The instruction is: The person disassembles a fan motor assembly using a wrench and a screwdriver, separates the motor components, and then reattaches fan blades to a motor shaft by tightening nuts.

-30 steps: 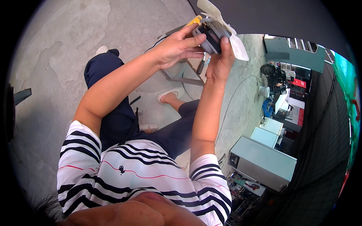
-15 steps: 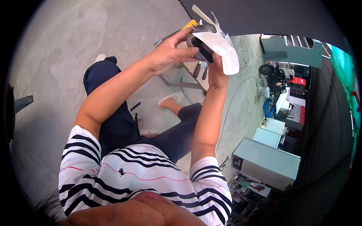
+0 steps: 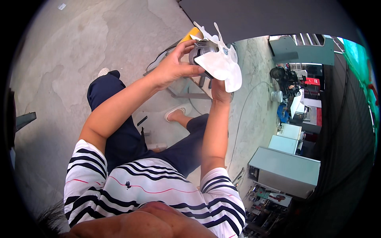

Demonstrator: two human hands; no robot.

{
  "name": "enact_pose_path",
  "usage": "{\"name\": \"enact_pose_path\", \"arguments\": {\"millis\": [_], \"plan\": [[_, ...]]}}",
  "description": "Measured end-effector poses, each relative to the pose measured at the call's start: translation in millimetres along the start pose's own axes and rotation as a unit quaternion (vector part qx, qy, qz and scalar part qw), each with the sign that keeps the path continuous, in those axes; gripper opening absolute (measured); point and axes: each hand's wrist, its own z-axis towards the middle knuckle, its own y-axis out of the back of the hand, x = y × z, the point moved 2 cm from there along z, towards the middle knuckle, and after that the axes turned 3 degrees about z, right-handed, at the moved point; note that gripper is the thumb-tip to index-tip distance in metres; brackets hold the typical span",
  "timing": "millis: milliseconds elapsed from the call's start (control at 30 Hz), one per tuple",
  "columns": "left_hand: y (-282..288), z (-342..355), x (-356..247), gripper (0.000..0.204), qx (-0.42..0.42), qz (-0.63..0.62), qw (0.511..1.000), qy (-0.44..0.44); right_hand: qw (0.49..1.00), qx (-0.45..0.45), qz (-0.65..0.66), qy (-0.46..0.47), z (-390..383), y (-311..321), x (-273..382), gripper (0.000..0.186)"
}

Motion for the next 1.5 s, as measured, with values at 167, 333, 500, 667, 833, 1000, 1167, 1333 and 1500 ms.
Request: {"name": "enact_pose_path", "arguments": {"millis": [167,333,500,667,833,1000,1167,1333,1500], "plan": [[2,2,6,0.102,0.01,-0.018,1.0,0.008,1.0,0.001,0.008,0.013,-2,-20,9,0.061],[-2,-4,5,0.1,-0.002,-0.032,0.999,0.044,1.0,-0.011,0.002,-0.014,-1,-33,29,0.061],[-1,0,12,0.096,0.016,-0.091,0.994,0.052,1.0,-0.001,-0.012,0.027,6,-35,35,0.048],[-1,-1,8,0.085,0.046,-0.115,0.987,0.106,0.999,0.008,0.009,0.036,13,-36,43,0.057],[1,2,8,0.078,0.046,-0.143,0.983,0.107,0.998,0.006,0.053,0.045,14,-29,37,0.056],[2,2,3,0.074,0.048,-0.164,0.979,0.113,0.996,0.032,0.071,0.035,10,-28,30,0.056],[4,1,1,0.074,0.054,-0.127,0.984,0.115,0.997,0.035,0.065,0.028,6,-28,20,0.056],[8,2,-2,0.079,0.065,-0.11,0.986,0.108,0.996,0.038,0.084,-0.001,6,-38,15,0.056],[9,4,-2,0.08,0.078,-0.109,0.985,0.112,0.996,0.046,0.071,-0.03,7,-34,5,0.054]]}}
